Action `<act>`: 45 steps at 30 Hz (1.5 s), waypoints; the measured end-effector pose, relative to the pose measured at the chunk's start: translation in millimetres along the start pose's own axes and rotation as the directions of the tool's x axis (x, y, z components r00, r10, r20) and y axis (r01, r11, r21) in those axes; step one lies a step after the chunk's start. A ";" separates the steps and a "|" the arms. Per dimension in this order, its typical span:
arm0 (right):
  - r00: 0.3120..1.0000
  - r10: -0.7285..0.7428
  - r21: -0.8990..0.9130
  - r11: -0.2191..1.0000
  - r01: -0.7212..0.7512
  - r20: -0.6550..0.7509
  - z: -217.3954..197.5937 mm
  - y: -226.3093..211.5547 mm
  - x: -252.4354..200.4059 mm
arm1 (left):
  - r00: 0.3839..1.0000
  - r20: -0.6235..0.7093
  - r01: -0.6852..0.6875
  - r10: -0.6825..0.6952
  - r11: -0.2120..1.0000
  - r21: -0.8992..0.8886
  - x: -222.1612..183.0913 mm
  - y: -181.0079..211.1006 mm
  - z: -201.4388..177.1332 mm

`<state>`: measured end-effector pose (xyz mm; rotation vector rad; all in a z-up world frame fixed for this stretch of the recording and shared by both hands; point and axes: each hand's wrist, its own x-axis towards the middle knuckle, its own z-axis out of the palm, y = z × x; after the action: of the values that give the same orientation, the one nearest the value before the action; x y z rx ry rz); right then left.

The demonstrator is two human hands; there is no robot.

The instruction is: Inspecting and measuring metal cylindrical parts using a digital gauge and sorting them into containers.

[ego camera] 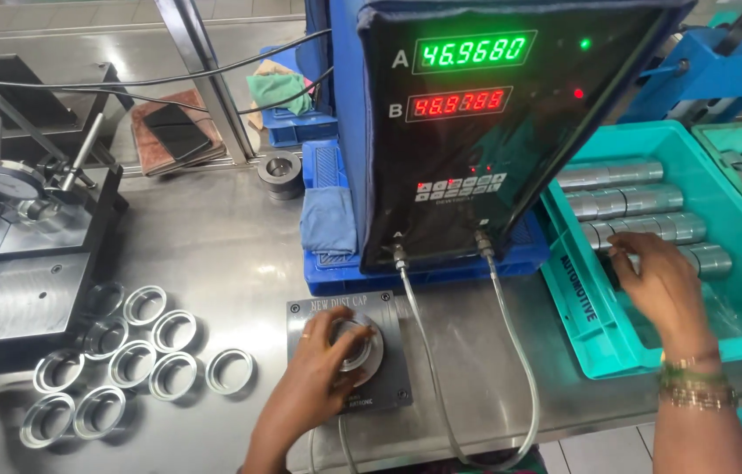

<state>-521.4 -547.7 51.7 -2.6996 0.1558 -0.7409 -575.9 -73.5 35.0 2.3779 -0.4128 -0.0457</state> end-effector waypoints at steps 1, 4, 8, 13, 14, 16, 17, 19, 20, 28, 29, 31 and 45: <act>0.993 -0.106 -0.068 0.992 0.110 0.051 13.8 24.8 6.9 | 0.990 0.006 -0.144 0.144 0.989 0.042 -2.2 -5.8 1.0; 0.949 -0.084 -0.131 0.983 0.128 0.303 49.7 82.9 17.1 | 0.991 -0.003 -0.135 0.136 0.988 0.075 1.3 9.2 -1.4; 0.796 -0.100 -0.295 0.895 0.333 0.596 69.2 128.5 6.1 | 0.954 -0.005 0.300 -0.300 0.954 0.010 6.9 22.9 -1.5; 0.918 -0.025 -0.070 0.996 0.057 0.397 71.9 162.9 -11.6 | 0.987 -0.045 -0.156 0.153 0.986 -0.058 -1.3 -18.4 7.9; 0.916 -0.034 0.000 0.999 0.038 0.399 72.3 167.2 -13.9 | 0.976 -0.080 -0.201 0.200 0.980 0.000 -1.0 -13.2 2.8; 0.918 0.111 -0.134 0.989 -0.064 0.382 64.9 151.4 -15.2 | 0.997 -0.073 0.015 -0.015 1.000 -0.002 2.2 -1.5 7.4; 0.905 0.255 -0.264 0.950 -0.168 0.342 60.7 144.0 -16.5 | 0.972 -0.062 0.227 -0.227 0.974 -0.002 4.0 4.5 9.9; 0.889 0.341 -0.317 0.917 -0.243 0.305 62.0 151.3 -14.5 | 0.993 -0.071 0.090 -0.094 0.994 -0.058 -1.6 -16.0 15.0; 0.867 0.424 -0.366 0.875 -0.318 0.261 62.2 155.2 -13.0 | 0.995 -0.088 -0.051 0.041 0.993 -0.110 -3.9 -26.2 17.8; 0.716 0.567 -0.541 0.781 -0.312 0.407 82.0 198.3 -7.6 | 0.974 -0.211 -0.073 0.079 0.997 0.036 7.1 -1.9 5.3; 0.708 0.540 -0.573 0.786 -0.232 0.455 87.9 206.8 -6.6 | 0.977 -0.209 -0.028 0.029 1.000 0.007 9.2 0.9 3.0; 0.710 0.523 -0.548 0.805 -0.228 0.472 82.6 195.3 -4.9 | 0.946 -0.318 -0.073 0.069 0.997 0.001 8.0 8.0 -7.2; 0.933 0.254 0.596 0.719 -0.358 0.254 68.8 186.6 -21.7 | 0.714 -0.630 0.394 -0.305 0.919 0.001 14.9 -138.4 19.4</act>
<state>-507.8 -698.5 -79.1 -1.9917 0.2572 -0.3785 -525.6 5.6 -69.8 2.3979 0.3735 0.6017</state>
